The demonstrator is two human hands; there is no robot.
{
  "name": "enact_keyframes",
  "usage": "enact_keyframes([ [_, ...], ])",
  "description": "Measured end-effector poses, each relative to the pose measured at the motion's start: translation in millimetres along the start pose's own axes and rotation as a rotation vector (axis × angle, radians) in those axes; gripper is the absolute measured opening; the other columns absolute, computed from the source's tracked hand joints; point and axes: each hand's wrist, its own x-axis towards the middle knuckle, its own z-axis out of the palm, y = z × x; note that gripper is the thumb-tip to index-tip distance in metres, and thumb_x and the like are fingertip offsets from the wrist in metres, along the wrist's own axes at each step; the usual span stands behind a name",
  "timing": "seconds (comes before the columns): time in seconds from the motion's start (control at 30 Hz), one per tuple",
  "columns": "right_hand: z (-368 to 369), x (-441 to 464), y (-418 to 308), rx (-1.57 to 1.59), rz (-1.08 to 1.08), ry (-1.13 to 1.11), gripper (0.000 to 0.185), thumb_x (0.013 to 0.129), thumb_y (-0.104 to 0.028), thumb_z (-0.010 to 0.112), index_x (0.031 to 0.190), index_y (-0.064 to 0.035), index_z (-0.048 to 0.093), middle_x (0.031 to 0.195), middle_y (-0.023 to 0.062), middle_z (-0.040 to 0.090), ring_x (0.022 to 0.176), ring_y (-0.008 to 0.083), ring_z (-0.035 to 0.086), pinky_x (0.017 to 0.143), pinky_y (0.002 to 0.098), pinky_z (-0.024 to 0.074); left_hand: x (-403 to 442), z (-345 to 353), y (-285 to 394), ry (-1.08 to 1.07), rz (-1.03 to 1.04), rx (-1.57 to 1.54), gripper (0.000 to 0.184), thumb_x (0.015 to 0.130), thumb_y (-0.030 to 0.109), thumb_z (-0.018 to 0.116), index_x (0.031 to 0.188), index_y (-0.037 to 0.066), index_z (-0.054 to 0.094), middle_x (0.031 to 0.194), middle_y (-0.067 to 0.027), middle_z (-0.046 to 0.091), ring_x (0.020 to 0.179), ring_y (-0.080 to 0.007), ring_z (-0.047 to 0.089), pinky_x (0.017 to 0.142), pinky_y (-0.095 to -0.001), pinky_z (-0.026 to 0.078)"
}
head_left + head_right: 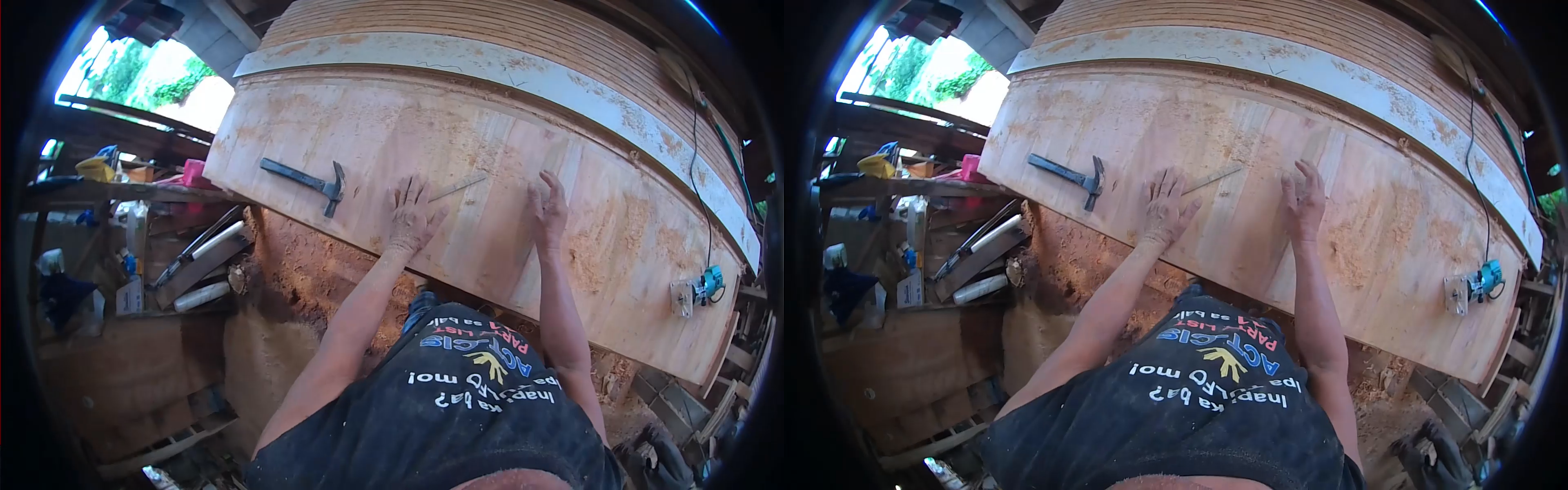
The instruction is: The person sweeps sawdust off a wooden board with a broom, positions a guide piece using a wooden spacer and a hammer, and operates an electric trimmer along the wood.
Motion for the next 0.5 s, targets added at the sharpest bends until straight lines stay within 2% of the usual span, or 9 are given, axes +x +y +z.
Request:
enact_keyframes([
  [0.07,17.3,-5.9,16.9,-0.225,-0.06,-0.011,0.037,0.09,-0.021,0.07,0.121,-0.0038,0.061,0.132,0.0166,0.059,0.127,0.0336,0.053,0.108,0.0426,0.0407,-1.7,-2.9,-2.0,-0.007,0.031,-0.057,0.07,0.093,0.054,0.056,0.142,0.005,0.05,0.155,-0.0169,0.039,0.147,-0.0365,0.027,0.119,-0.0562,0.011],
  [0.17,21.2,-5.9,20.1,-0.293,0.021,0.007,0.041,0.091,-0.021,0.068,0.126,-0.0019,0.06,0.138,0.0174,0.055,0.131,0.0341,0.05,0.111,0.0417,0.0394,-4.3,-8.1,-10.9,-0.096,0.102,-0.198,0.067,0.092,0.05,0.06,0.142,0.007,0.051,0.155,-0.0164,0.04,0.147,-0.0352,0.028,0.119,-0.0581,0.011],
  [0.3,25.8,-2.6,21.1,-0.476,0.06,0.091,0.04,0.092,-0.023,0.069,0.126,-0.0024,0.06,0.137,0.0176,0.056,0.131,0.0348,0.05,0.109,0.0425,0.0407,7.8,-24.3,-44.3,-0.216,0.329,-0.471,0.061,0.092,0.045,0.064,0.141,0.01,0.053,0.152,-0.0159,0.044,0.146,-0.0345,0.033,0.119,-0.0597,0.011],
  [0.4,34.3,-2.1,23.6,-0.424,0.144,0.114,0.042,0.094,-0.024,0.067,0.128,-0.0014,0.059,0.138,0.0178,0.056,0.131,0.0341,0.051,0.108,0.0412,0.0434,18.2,-63.3,-100.7,-0.095,0.356,-0.414,0.057,0.093,0.046,0.062,0.136,0.008,0.057,0.148,-0.0166,0.049,0.141,-0.0367,0.04,0.118,-0.0641,0.011],
  [0.5,33.1,-0.2,21.0,-0.471,0.18,0.099,0.042,0.096,-0.025,0.066,0.129,-0.0006,0.058,0.138,0.0182,0.056,0.13,0.0337,0.052,0.107,0.0402,0.0445,16.3,-75.9,-194.8,0.13,0.139,-0.266,0.05,0.095,0.044,0.061,0.131,0.008,0.062,0.146,-0.0168,0.051,0.141,-0.0381,0.041,0.118,-0.0627,0.015],
])
